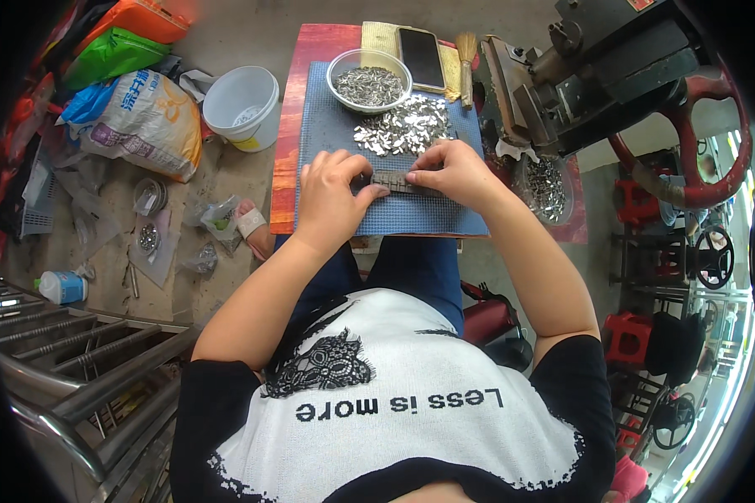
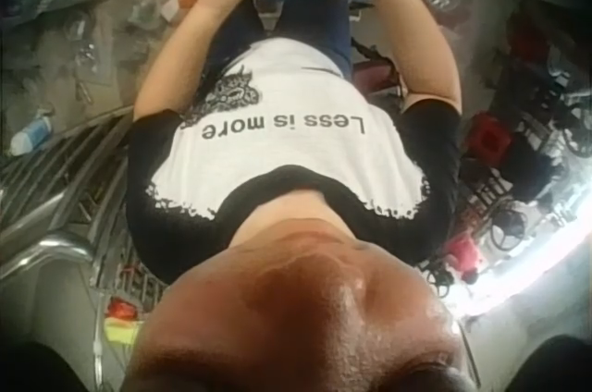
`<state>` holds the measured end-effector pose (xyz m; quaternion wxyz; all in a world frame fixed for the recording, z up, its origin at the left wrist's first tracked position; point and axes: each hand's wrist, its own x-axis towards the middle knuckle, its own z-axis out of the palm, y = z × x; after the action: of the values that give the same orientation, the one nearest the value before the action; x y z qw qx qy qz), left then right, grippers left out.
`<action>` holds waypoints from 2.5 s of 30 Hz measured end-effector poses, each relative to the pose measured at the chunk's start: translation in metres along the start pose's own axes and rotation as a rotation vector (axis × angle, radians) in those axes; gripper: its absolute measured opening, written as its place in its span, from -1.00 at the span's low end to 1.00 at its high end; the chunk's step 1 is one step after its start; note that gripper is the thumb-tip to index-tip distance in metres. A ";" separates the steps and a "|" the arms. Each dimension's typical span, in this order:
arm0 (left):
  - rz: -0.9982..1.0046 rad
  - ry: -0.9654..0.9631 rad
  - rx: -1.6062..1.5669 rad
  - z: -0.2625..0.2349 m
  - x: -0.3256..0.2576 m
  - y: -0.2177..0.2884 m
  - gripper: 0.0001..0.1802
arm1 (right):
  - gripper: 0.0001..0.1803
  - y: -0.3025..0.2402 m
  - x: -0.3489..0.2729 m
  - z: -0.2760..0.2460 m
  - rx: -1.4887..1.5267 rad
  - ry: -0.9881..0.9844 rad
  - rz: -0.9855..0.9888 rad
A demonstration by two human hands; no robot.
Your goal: Assembling small metal components using a manual hand press machine at a workbench.
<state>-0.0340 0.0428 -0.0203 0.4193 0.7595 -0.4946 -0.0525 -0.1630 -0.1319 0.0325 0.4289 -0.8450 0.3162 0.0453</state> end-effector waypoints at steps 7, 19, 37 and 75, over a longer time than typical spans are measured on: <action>0.002 -0.009 -0.003 -0.001 0.000 0.001 -0.73 | -0.80 0.003 0.003 -0.008 0.030 -0.029 0.063; 0.009 -0.006 0.003 -0.001 0.000 0.001 -0.73 | -0.80 -0.005 0.001 -0.020 -0.075 -0.089 0.086; 0.036 0.028 0.018 0.000 -0.001 0.001 -0.73 | -0.79 -0.041 0.074 -0.007 -0.487 0.547 -0.405; -0.009 -0.020 -0.015 -0.005 0.000 -0.003 -0.72 | -0.69 -0.022 0.000 -0.047 -0.479 -0.320 0.009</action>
<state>-0.0289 0.0459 -0.0193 0.4198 0.7579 -0.4950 -0.0658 -0.1596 -0.1573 0.0773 0.2612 -0.9030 0.2286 0.2532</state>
